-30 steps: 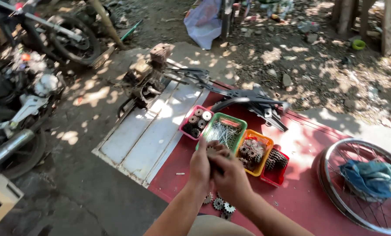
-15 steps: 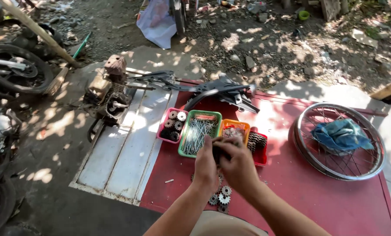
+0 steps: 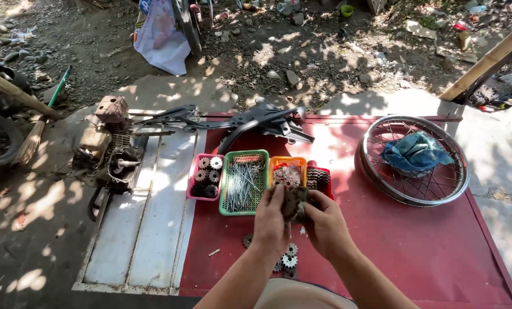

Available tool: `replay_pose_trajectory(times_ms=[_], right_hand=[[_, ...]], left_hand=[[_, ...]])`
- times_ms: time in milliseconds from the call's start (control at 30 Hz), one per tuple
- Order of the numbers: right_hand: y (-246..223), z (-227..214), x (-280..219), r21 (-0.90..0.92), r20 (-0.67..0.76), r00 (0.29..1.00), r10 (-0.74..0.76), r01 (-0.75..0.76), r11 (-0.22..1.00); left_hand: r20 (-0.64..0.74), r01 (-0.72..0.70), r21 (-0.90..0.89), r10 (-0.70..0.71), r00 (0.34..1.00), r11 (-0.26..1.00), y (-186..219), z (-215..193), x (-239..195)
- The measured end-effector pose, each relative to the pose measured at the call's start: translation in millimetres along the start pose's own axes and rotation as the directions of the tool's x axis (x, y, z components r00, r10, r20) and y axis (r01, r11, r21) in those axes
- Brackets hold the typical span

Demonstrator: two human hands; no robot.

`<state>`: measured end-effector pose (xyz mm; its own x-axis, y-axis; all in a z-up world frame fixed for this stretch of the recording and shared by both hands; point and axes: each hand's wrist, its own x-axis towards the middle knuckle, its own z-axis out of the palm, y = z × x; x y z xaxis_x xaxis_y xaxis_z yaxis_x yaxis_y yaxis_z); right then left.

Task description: The person cleans small mechanical gears and sprockets using a dark cloth. They pick up each part from a red workbench, wipe it thoroughly, and place it back down. The work area includes several colored baskets containing various hardware items.

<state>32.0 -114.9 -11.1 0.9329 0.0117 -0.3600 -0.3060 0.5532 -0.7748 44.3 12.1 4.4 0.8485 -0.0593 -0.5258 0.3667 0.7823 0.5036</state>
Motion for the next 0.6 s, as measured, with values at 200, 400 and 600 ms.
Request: replay_pose_trajectory(times_ms=[200,400,600], right_hand=[[0,20,-24,-0.057,0.153,0.973,-0.175,0.185,0.981],[-3,26,-24,-0.683,0.484,0.683,-0.546,0.686,0.252],[-11,30,-52,-0.682,0.671,0.694,-0.262,0.716,0.150]], left_hand=[[0.113,-0.027,0.079,0.018,0.993,0.997,-11,-17,13],[0.217,0.164,-0.131,-0.133,0.967,0.978,3,-13,-8],[0.091,0.136,-0.147,-0.123,0.988,0.980,22,1,-17]])
